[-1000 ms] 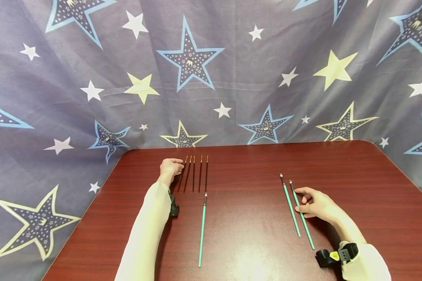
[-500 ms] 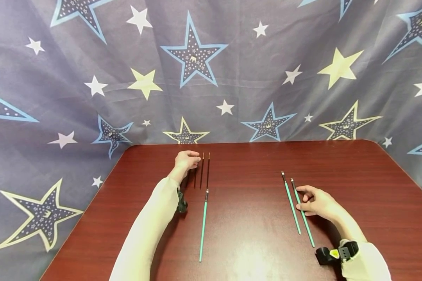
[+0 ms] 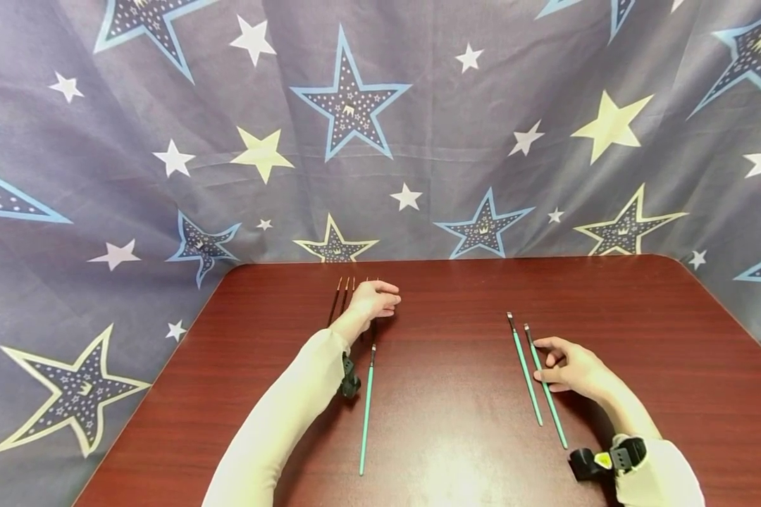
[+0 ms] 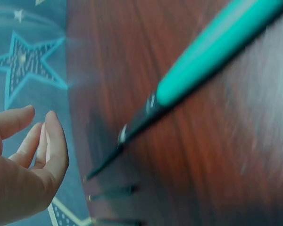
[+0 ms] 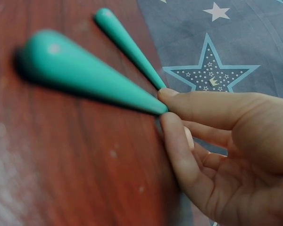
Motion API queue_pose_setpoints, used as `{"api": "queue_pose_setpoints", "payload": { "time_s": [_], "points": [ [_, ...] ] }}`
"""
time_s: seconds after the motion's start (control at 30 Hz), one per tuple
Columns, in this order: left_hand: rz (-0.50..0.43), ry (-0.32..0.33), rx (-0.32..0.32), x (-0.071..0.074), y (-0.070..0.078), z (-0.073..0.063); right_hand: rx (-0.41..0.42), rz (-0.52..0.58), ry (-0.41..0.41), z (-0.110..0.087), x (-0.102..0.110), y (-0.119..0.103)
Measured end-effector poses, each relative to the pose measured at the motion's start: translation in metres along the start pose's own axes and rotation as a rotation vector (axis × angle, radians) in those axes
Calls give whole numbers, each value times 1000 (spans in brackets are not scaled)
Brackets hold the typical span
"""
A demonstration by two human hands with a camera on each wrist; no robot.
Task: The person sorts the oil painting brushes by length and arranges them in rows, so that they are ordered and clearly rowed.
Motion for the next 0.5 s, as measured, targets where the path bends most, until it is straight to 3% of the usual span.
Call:
{"api": "queue_pose_setpoints", "payload": {
  "time_s": [0.23, 0.5],
  "points": [
    [-22, -84, 8, -28, -2, -12, -1, 6, 1, 0, 0, -1],
    [-32, -193, 19, -60, 5, -32, -6, 8, 2, -1, 1, -1]
  ]
}}
Point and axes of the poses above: each hand's wrist, its own z-axis towards the middle knuckle, its own x-axis out of the back of the hand, y = z × x, the point moved 9 cm from there along z, towards the middle knuckle, and after that the axes turned 11 degrees about y, right-handed, at the moved point
